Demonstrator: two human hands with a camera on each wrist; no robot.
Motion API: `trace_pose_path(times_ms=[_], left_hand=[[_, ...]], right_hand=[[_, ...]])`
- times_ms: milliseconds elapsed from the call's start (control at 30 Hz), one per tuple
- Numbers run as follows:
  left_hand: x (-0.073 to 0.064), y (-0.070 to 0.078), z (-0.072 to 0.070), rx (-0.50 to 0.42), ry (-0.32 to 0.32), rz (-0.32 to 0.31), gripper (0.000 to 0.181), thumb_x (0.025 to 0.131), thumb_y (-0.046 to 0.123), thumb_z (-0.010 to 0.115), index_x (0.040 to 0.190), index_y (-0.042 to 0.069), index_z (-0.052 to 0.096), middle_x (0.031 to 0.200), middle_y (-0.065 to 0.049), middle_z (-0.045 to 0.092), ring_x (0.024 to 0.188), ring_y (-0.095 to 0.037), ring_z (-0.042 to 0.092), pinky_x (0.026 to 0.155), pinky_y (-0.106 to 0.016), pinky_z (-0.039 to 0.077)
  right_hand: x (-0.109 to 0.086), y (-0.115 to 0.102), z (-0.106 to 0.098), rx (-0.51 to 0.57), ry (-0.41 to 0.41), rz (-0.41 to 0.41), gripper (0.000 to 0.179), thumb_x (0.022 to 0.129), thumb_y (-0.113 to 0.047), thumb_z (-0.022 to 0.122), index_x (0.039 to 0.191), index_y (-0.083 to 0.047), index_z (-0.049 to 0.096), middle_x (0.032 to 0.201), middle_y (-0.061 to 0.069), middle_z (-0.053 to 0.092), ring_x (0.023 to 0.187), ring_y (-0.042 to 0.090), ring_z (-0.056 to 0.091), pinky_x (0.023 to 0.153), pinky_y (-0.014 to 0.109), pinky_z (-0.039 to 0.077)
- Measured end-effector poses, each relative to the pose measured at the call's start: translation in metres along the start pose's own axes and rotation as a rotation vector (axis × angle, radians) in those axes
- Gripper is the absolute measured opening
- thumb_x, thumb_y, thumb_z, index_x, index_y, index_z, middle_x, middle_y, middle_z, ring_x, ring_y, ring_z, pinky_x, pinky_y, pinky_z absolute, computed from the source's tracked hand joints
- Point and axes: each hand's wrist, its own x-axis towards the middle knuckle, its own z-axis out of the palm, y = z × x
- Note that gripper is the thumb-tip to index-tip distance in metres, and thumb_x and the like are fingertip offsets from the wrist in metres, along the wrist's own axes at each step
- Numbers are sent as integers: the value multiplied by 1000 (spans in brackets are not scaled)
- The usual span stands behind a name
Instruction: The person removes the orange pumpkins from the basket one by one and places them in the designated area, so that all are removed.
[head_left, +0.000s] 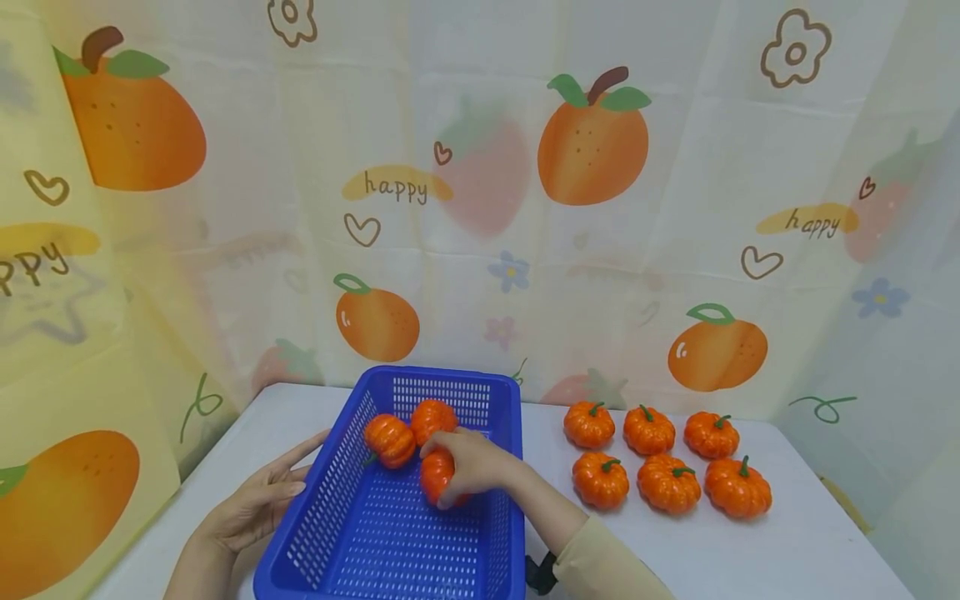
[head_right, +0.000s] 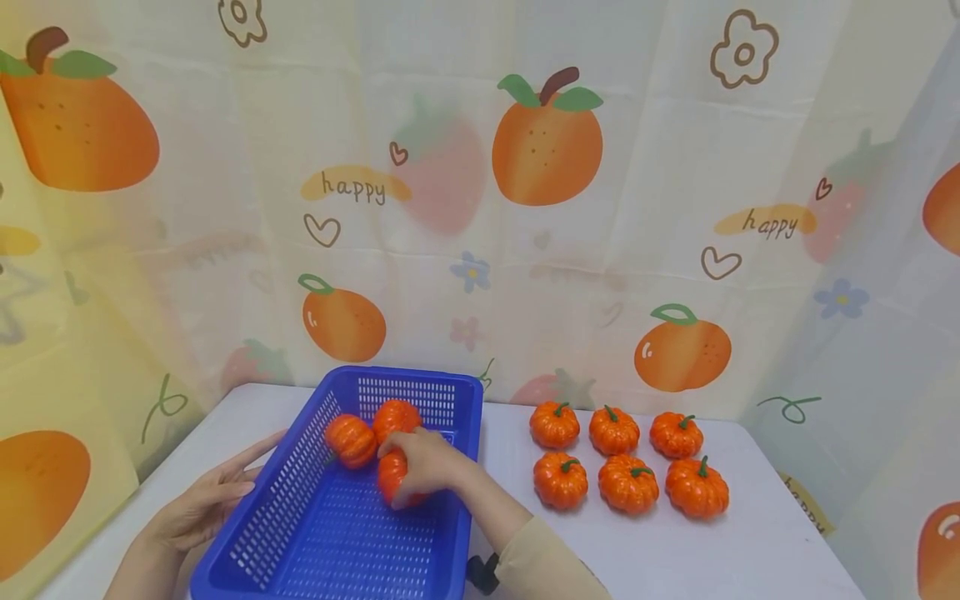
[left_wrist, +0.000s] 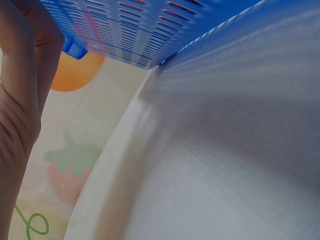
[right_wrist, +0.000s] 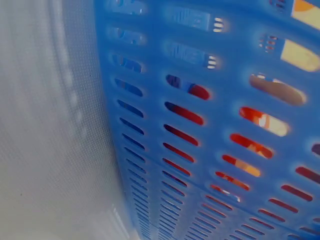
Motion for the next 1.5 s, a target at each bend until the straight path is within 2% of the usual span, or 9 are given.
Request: trace_pose_path(times_ms=[267,433,567,800,867,967,1200,1500], left_hand=[[1,-1,0,-7,7,-2,71,99,-8,2,160,29,9,160,-14,35,139,-37,48,111,-47,45],[2,-1,1,-7,25,-8,71,100,-8,3,159,29,12,160,-14,37,139,-36,49,110,-47,45],[3,-1,0,-7,24,3,71,99,-8,4,160,28,11,160,-14,37,139,-36,49,111,-46,45],[3,0,0,-17,3,1,72,99,-9,1,160,28,9,160,-15,36,140,-36,48,111,-46,45],[2,0,0,-17,3,-1,72,99,-9,1,160,28,9,160,-14,36,140,-36,48,112,-45,45],[2,0,0,-11,1,-1,72,99,-9,2,160,29,9,160,-14,36,140,-36,48,112,-46,45],[-1,0,-1,-15,-12,0,72,99,-9,1,160,29,6,161,-15,34,140,-37,48,111,-47,45],[1,1,-1,-11,-15,-6,71,99,-8,2,160,28,5,161,-16,33,140,-38,47,111,-48,44]], right_hand=[[0,4,-3,166,-18,-75,56,66,-24,83,116,-25,56,113,-5,63,97,7,57,81,20,54],[-4,5,-6,333,-17,-87,57,67,-28,77,118,-25,51,114,-3,61,97,7,60,85,20,55],[-10,6,-12,467,-23,-114,62,70,-26,75,125,-23,48,121,0,57,105,10,59,93,23,54],[-21,13,-26,649,-77,-220,75,73,-17,71,142,-12,43,143,12,48,119,15,55,103,28,52],[-25,17,-29,714,-96,-265,75,74,-14,70,143,-7,41,146,17,45,121,17,55,105,31,52],[-30,24,-34,801,-110,-320,74,74,-9,69,142,-5,39,145,16,44,121,16,55,106,33,52],[-45,40,-47,896,-60,-448,73,75,-1,69,139,-2,35,133,1,49,124,16,53,105,28,53],[-66,62,-62,940,-42,-435,72,76,3,71,137,-14,38,137,-1,50,126,14,53,106,30,52]])
